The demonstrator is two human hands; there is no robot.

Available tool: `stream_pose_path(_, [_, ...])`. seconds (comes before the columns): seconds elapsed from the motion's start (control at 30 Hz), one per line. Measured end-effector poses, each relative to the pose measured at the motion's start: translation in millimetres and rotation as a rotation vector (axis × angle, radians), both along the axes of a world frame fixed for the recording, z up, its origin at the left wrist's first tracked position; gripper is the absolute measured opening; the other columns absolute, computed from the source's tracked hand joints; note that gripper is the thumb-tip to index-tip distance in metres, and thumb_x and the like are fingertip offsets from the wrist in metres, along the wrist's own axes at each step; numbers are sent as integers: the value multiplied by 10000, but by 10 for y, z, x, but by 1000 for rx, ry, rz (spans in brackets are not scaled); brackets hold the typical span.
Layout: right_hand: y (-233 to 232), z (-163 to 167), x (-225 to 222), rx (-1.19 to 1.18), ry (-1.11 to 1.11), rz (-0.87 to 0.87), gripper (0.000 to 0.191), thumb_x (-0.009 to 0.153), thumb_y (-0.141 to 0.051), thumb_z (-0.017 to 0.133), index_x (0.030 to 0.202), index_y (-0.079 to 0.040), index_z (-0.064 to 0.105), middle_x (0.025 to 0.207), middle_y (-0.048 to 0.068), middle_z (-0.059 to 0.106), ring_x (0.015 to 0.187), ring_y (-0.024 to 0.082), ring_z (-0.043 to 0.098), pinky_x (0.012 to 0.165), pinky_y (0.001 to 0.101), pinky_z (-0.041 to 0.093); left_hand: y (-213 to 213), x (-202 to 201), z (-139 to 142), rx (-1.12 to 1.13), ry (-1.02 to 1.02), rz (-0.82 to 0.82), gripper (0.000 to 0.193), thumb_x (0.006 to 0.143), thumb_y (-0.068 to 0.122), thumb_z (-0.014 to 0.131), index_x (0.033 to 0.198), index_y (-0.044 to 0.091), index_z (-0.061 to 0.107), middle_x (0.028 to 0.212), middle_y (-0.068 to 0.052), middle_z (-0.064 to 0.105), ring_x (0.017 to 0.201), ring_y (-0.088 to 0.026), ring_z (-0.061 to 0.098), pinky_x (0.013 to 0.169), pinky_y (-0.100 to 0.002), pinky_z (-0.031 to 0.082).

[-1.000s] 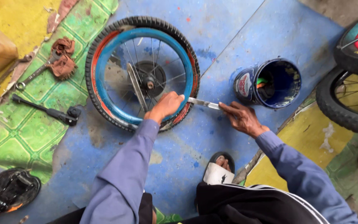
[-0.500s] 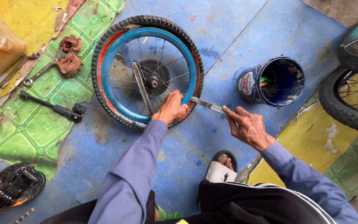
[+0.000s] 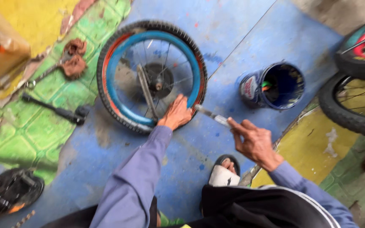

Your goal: The person cleans a bicycle wheel rim with a brush and then uses two tire levers to pry the tire bead off the rim. They rotate the wheel and continue working the levers around the circumference to remove the tire.

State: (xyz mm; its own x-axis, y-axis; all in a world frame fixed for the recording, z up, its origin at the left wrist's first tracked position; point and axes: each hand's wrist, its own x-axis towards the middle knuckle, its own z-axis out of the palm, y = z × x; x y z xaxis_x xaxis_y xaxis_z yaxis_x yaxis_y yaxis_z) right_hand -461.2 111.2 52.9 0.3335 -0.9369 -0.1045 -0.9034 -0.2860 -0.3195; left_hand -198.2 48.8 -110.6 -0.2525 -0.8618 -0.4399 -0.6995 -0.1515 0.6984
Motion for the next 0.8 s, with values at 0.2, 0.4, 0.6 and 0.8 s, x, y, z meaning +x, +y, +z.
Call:
stream_pose_path(0.2, [54,-457,-33,24,-83,-23,363,920,-244,693,1282,-253,714,723,42,553,554,275,581,476,427,434,-17,18,-128,-167,74,37,398,772,221,782,1030,-35,621,1097,-260,590,1076,-468,586,919,-515,483])
stream_pose_path(0.4, [142,-661,-52,-16,-39,-3,397,903,-207,709,1299,-239,710,716,58,553,504,294,556,438,439,405,60,-38,-206,-109,75,119,338,768,184,743,975,-35,590,1060,-258,570,1003,-468,594,841,-531,492])
stream_pose_path(0.6, [127,-989,-115,-13,-220,-30,388,906,-171,717,1289,-238,699,758,54,572,569,293,582,489,425,445,82,-63,-201,-235,89,137,303,777,146,702,985,-28,567,1050,-258,564,975,-492,592,817,-551,488])
stream_pose_path(0.8, [35,-1227,-145,25,-252,10,440,910,-152,705,1342,-228,675,779,71,566,591,307,586,506,432,456,109,-95,-223,-183,64,148,325,765,139,699,1010,-24,562,1055,-252,560,949,-487,605,798,-551,495])
